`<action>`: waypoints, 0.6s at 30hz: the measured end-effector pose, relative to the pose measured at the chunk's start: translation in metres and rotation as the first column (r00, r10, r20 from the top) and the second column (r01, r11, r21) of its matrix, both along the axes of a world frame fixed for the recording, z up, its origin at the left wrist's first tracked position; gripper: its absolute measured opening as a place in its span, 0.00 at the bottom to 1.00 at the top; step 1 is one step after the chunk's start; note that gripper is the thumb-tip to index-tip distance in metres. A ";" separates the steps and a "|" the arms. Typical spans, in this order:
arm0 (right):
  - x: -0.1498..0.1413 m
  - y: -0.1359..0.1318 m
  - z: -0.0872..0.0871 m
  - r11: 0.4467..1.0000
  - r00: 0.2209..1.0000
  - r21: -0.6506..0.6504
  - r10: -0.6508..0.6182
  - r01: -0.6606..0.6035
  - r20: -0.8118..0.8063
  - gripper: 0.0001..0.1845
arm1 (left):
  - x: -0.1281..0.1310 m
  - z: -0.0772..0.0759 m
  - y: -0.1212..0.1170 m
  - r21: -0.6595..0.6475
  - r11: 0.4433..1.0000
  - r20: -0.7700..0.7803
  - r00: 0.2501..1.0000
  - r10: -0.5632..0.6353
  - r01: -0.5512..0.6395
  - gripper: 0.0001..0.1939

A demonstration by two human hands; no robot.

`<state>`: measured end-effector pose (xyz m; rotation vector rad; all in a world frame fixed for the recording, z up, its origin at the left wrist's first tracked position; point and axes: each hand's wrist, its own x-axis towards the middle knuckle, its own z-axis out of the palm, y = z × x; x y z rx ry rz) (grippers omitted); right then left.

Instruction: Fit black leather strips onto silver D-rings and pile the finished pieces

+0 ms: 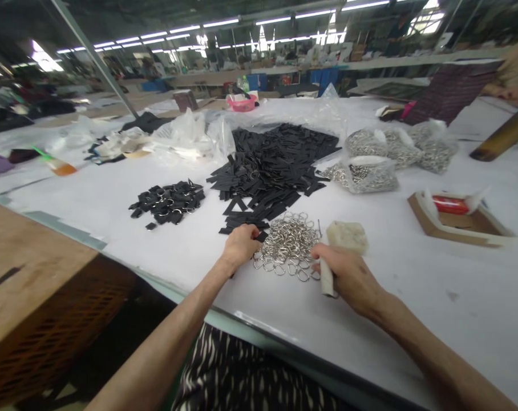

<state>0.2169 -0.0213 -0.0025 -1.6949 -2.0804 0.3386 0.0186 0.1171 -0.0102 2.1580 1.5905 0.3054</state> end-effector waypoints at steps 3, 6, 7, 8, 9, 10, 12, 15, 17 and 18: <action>0.003 -0.002 0.005 0.997 0.998 -0.079 0.022 -0.027 -0.065 0.06 | -0.002 -0.004 0.000 -0.016 0.999 0.130 0.991 0.046 -0.044 0.06; -0.001 -0.003 0.006 0.993 0.997 -0.102 0.055 -0.061 -0.056 0.07 | -0.007 -0.002 -0.004 -0.017 0.995 0.274 0.957 0.094 -0.093 0.02; -0.004 -0.004 0.006 0.993 0.997 -0.099 0.066 -0.069 -0.038 0.07 | -0.010 -0.001 -0.006 -0.018 0.993 0.309 0.944 0.113 -0.113 0.03; -0.007 -0.004 0.005 0.993 0.997 -0.093 0.078 -0.079 -0.015 0.06 | -0.013 0.002 -0.008 -0.024 0.991 0.348 0.928 0.133 -0.133 0.04; -0.010 -0.004 0.003 0.992 0.995 -0.085 0.095 -0.094 0.015 0.06 | -0.016 0.004 -0.011 -0.041 0.988 0.398 0.904 0.154 -0.151 0.05; -0.014 -0.004 0.001 0.991 0.992 -0.071 0.116 -0.112 0.052 0.05 | -0.018 0.007 -0.014 -0.069 0.984 0.459 0.871 0.176 -0.162 0.05; -0.021 -0.003 -0.004 0.987 0.974 -0.027 0.159 -0.157 0.161 0.06 | -0.021 0.013 -0.023 -0.158 0.976 0.597 0.773 0.214 -0.149 0.06; -0.032 -0.003 -0.013 0.974 0.921 0.072 0.177 -0.214 0.346 0.07 | -0.018 0.023 -0.040 -0.288 0.955 0.730 0.631 0.264 -0.067 0.08; -0.038 -0.005 -0.016 0.963 0.892 0.121 0.170 -0.240 0.419 0.05 | -0.015 0.027 -0.053 -0.365 0.931 0.745 0.594 0.304 -0.020 0.10; -0.041 -0.006 -0.017 0.960 0.879 0.140 0.154 -0.240 0.451 0.04 | -0.014 0.027 -0.059 -0.412 0.911 0.733 0.592 0.335 -0.006 0.12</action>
